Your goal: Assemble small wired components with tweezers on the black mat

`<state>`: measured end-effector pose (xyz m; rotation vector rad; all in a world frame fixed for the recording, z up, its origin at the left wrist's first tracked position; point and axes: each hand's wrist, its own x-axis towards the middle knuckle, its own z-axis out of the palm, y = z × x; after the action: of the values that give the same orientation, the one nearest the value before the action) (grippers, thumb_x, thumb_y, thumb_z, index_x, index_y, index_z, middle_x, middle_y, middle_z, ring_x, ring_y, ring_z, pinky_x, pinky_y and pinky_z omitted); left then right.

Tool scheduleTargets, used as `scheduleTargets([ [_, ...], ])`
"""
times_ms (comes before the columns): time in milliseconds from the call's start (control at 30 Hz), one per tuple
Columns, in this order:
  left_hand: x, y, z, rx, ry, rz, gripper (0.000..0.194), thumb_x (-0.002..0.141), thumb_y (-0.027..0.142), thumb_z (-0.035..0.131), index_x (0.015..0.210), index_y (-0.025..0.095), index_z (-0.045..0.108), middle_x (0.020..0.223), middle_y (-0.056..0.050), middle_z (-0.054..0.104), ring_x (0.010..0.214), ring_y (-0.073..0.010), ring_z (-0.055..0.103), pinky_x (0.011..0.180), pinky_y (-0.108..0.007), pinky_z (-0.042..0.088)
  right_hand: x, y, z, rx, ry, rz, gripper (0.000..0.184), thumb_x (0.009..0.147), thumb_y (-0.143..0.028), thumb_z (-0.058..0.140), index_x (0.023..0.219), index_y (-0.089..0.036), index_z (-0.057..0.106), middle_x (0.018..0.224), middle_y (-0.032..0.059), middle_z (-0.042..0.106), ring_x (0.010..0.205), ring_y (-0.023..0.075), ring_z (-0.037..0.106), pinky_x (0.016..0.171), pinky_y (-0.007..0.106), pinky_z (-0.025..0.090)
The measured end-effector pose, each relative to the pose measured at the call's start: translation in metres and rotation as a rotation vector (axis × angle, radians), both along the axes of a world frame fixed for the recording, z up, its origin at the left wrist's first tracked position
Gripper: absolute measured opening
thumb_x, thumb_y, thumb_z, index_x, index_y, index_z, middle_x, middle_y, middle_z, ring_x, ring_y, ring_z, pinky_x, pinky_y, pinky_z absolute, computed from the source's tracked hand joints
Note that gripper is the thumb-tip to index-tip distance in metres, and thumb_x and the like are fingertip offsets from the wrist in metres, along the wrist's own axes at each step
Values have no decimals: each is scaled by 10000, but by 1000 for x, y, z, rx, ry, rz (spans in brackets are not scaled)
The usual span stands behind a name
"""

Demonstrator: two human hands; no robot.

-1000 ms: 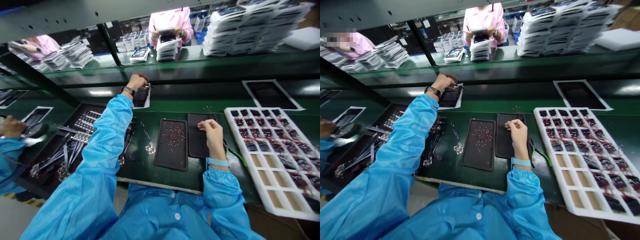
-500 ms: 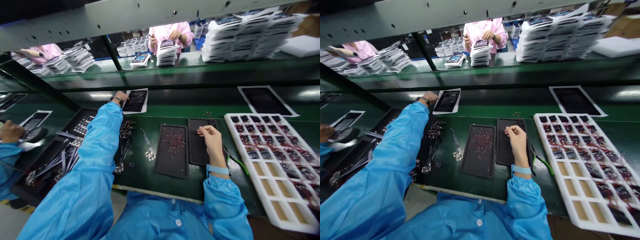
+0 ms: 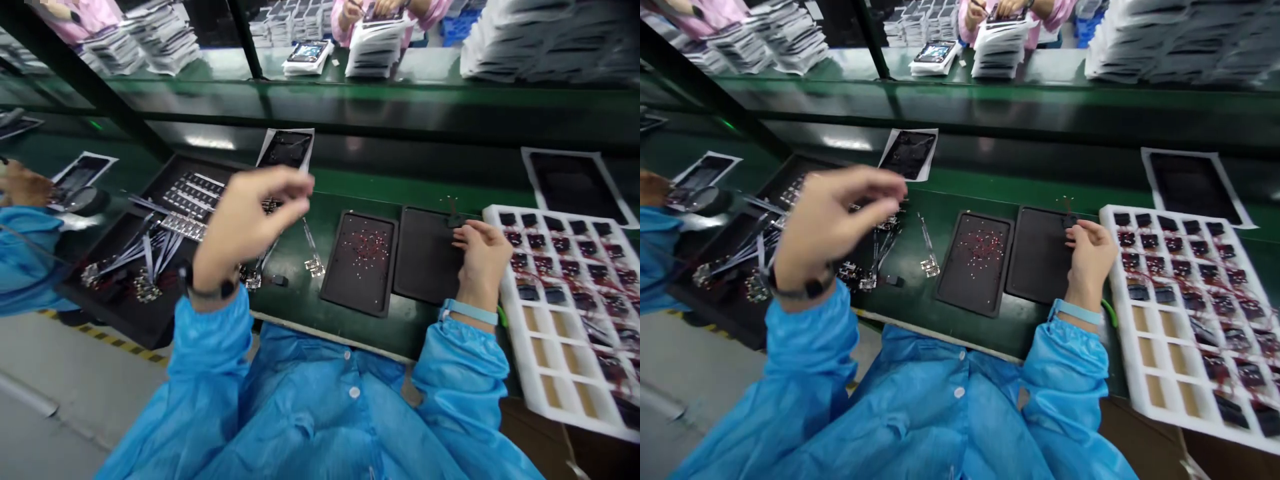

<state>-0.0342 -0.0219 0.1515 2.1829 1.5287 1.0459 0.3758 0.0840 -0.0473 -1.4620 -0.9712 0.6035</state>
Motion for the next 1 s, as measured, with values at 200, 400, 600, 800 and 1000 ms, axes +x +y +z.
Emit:
scheduleTargets([
  [200, -26, -97, -142, -266, 239, 115, 309, 987, 218, 597, 1279, 160, 681, 1292, -131, 707, 1238, -293, 639, 1110, -477, 508, 35, 5, 6, -117, -371, 75, 198, 748, -245, 777, 937, -234, 721, 879, 98, 714, 764, 251, 637, 794, 451, 517],
  [400, -12, -87, -182, -216, 265, 236, 335, 1020, 303, 549, 1303, 169, 669, 1308, -137, 685, 1244, -310, 602, 1108, -481, 484, 50, 19, -16, -278, -699, 136, 367, 735, -360, 837, 1028, -206, 677, 989, 159, 709, 781, 283, 608, 763, 453, 468],
  [600, 23, -55, -204, -178, 406, 291, 346, 1001, 326, 554, 1227, 133, 729, 1295, -183, 667, 1181, -354, 598, 1020, -488, 515, 43, 22, -14, -167, -877, 114, 355, 778, -484, 798, 927, -195, 654, 907, 128, 680, 891, 319, 628, 872, 473, 488],
  [800, 29, -59, -223, -81, 394, 356, 314, 1009, 319, 524, 1122, 151, 765, 1268, -172, 681, 1165, -362, 590, 978, -487, 506, 35, 24, -5, -176, -934, 143, 297, 796, -407, 787, 956, -198, 650, 920, 105, 672, 884, 290, 614, 862, 429, 494],
  [1000, 27, -55, -214, -127, 265, 310, 122, 953, 250, 571, 966, 201, 682, 1044, -124, 720, 1015, -339, 621, 891, -478, 512, 20, 43, -1, -322, -852, 58, 251, 809, -357, 772, 923, -211, 603, 982, 127, 699, 970, 311, 635, 900, 433, 490],
])
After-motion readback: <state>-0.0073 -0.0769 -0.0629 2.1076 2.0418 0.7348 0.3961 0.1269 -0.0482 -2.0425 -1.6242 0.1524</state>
